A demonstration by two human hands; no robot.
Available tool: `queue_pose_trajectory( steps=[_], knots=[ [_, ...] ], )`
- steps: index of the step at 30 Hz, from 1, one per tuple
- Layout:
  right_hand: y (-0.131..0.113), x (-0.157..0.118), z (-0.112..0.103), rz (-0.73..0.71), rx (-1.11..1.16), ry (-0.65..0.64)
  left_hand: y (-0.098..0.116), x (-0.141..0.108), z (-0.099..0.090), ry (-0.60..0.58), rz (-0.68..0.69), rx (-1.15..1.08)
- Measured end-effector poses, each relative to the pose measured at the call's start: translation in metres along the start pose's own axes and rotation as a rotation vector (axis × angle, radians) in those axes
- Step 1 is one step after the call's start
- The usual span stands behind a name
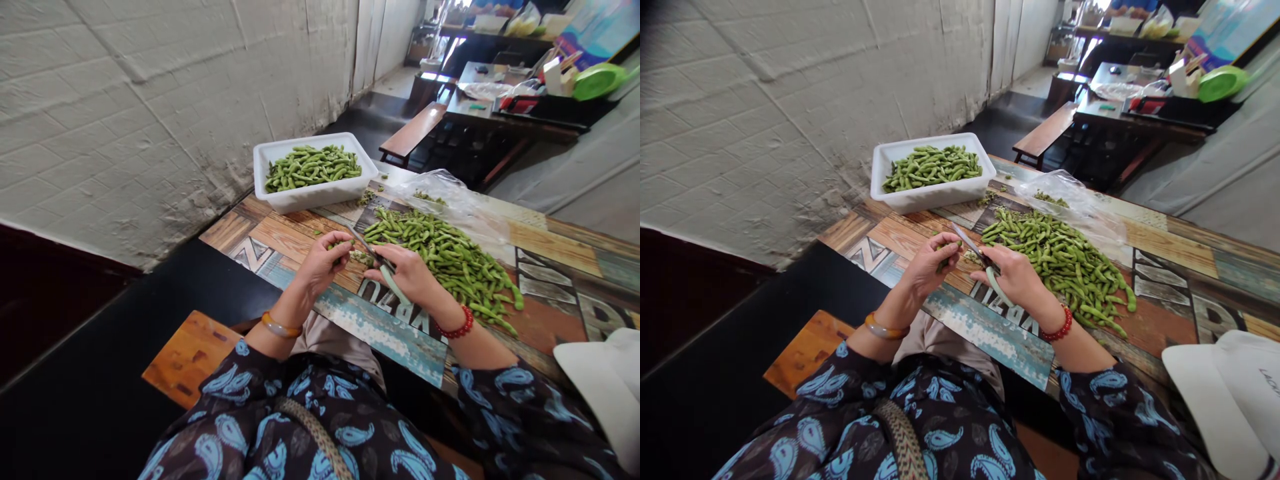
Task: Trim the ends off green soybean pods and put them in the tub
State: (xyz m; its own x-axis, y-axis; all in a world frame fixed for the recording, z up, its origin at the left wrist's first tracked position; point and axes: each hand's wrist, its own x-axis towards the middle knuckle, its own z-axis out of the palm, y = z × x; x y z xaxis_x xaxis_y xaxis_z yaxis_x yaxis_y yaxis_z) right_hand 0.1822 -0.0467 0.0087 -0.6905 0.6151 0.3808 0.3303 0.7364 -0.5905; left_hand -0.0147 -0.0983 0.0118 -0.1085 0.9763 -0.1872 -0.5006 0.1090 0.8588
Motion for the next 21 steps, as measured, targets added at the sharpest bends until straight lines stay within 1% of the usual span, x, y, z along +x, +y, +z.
queue_pose_trajectory(
  steps=[2,4,6,8,10,12,15,19,20,21],
  knots=[
    [0.003,0.001,0.002,0.075,0.094,0.059,0.001,0.001,-0.003,-0.031,-0.021,-0.069],
    [0.004,-0.001,0.004,0.192,0.223,0.083,0.001,0.003,-0.007,-0.054,-0.044,-0.146],
    [0.002,-0.005,0.008,0.320,0.394,0.056,0.002,0.004,-0.011,-0.042,-0.058,-0.197],
    [-0.002,-0.012,0.012,0.412,0.559,0.009,0.006,0.007,-0.015,-0.008,-0.049,-0.197],
    [-0.007,-0.020,0.017,0.462,0.658,-0.024,0.015,0.013,-0.017,0.017,-0.024,-0.155],
    [-0.011,-0.027,0.022,0.502,0.730,-0.042,0.031,0.024,-0.015,0.041,0.022,-0.081],
    [-0.017,-0.034,0.025,0.540,0.834,-0.023,0.065,0.055,-0.010,0.125,0.142,0.059],
    [-0.023,-0.033,0.027,0.564,0.912,0.048,0.113,0.118,-0.007,0.287,0.302,0.177],
    [-0.024,-0.033,0.027,0.567,0.925,0.061,0.122,0.133,-0.008,0.315,0.336,0.218],
    [-0.023,-0.033,0.027,0.566,0.936,0.067,0.130,0.145,-0.010,0.307,0.370,0.267]
  ],
)
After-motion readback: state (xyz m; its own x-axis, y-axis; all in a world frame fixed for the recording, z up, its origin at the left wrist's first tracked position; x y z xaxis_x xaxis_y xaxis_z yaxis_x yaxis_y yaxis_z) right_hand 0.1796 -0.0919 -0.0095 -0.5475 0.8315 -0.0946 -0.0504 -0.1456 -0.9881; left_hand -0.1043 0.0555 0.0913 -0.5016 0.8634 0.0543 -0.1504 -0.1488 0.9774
